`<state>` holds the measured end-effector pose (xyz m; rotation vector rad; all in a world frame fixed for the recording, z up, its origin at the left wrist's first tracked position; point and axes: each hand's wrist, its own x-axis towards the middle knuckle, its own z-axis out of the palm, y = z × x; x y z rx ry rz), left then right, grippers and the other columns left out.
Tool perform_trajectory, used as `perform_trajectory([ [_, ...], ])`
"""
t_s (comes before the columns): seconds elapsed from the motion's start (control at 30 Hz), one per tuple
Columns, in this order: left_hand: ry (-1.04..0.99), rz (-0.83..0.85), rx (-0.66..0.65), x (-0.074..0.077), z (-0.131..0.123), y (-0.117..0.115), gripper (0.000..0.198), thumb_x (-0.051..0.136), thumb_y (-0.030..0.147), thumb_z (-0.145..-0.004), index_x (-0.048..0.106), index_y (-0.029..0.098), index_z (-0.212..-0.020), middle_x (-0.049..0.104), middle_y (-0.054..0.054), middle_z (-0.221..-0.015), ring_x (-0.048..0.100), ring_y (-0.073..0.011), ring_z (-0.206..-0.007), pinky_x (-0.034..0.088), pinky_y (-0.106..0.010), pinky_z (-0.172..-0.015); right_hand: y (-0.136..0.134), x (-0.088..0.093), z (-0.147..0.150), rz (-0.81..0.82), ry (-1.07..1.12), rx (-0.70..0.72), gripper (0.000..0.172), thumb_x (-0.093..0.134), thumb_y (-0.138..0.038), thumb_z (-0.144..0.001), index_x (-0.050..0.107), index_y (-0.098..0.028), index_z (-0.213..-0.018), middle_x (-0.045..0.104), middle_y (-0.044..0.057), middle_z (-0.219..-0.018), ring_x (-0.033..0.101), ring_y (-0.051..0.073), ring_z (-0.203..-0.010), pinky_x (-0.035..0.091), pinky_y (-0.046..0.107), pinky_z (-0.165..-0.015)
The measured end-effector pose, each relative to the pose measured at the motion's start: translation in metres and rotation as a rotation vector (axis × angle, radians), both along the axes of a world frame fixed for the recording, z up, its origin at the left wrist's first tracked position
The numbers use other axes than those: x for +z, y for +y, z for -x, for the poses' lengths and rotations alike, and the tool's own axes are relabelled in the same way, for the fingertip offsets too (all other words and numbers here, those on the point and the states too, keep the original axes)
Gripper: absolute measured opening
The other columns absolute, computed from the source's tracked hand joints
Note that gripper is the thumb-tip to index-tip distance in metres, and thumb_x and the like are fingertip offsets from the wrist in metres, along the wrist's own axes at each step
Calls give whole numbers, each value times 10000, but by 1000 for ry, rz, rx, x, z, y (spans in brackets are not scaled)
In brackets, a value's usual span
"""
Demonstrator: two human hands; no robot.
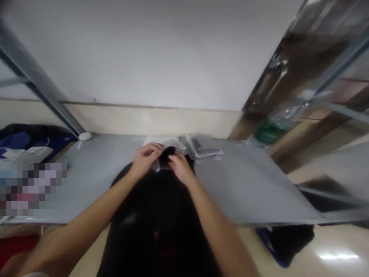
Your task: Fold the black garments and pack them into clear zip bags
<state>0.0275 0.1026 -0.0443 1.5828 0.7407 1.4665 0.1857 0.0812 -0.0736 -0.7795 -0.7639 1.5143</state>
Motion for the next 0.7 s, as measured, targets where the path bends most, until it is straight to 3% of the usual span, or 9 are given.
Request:
perform_trajectory([
  [0.1, -188, 118, 21, 5, 11, 10, 187, 828, 331, -749, 723, 207, -657, 705, -33, -825, 683, -168, -862, 522, -315, -871, -11, 6, -14, -168, -48, -14, 240, 720, -241, -742, 749, -229, -980, 782, 45, -1027, 730, 241, -991, 589, 413, -900],
  [0.2, -324, 244, 53, 11, 19, 14, 196, 859, 282, -660, 695, 194, -597, 686, -11, -798, 647, -127, -767, 510, -262, -779, -16, 2, -33, -364, -200, -335, 167, 620, -251, -841, 743, -249, -953, 771, 45, -914, 733, 228, -827, 601, 411, -753],
  [0.23, -352, 300, 57, 13, 21, 14, 204, 868, 275, -630, 689, 188, -588, 686, -9, -805, 645, -124, -754, 509, -257, -758, -15, -1, -39, -430, -276, -445, 198, 614, -246, -847, 736, -266, -1002, 769, 47, -960, 730, 233, -867, 597, 412, -763],
  [0.3, -370, 416, 25, 17, 22, 12, 222, 878, 285, -599, 686, 174, -595, 695, -11, -836, 646, -127, -729, 514, -262, -722, -14, -4, -48, -543, -455, -549, 386, 668, -242, -828, 683, -311, -1207, 724, 60, -1231, 681, 263, -1138, 570, 442, -919],
  [0.4, -347, 528, -128, 20, 22, 9, 245, 873, 312, -606, 686, 156, -618, 703, -19, -838, 643, -129, -685, 511, -262, -667, -14, -3, -53, -653, -660, -361, 630, 741, -293, -829, 555, -349, -1428, 576, 59, -1499, 509, 289, -1414, 435, 488, -1147],
  [0.47, -320, 555, -188, 20, 22, 8, 243, 868, 309, -615, 689, 146, -631, 701, -22, -780, 636, -124, -661, 498, -245, -645, -18, 0, -51, -669, -693, -218, 545, 726, -332, -869, 600, -347, -1399, 634, 58, -1437, 582, 281, -1343, 442, 477, -1142],
  [0.53, -287, 579, -178, 20, 23, 9, 237, 869, 309, -626, 710, 139, -672, 702, -24, -731, 634, -122, -646, 489, -235, -638, -23, 2, -47, -636, -697, -199, 382, 712, -362, -888, 708, -321, -1268, 727, 57, -1282, 684, 269, -1173, 518, 446, -1042],
  [0.6, -245, 599, -158, 19, 24, 9, 251, 874, 327, -645, 726, 138, -719, 709, -30, -714, 635, -123, -637, 488, -233, -636, -24, 3, -43, -568, -692, -296, 238, 718, -389, -877, 793, -290, -1080, 780, 50, -1106, 726, 259, -1019, 562, 419, -931],
  [0.7, -214, 604, -154, 20, 27, 9, 278, 877, 371, -683, 720, 152, -751, 717, -31, -743, 657, -136, -672, 503, -241, -656, -18, -2, -40, -419, -650, -460, 181, 749, -415, -831, 825, -273, -915, 793, 31, -922, 732, 248, -892, 575, 413, -861],
])
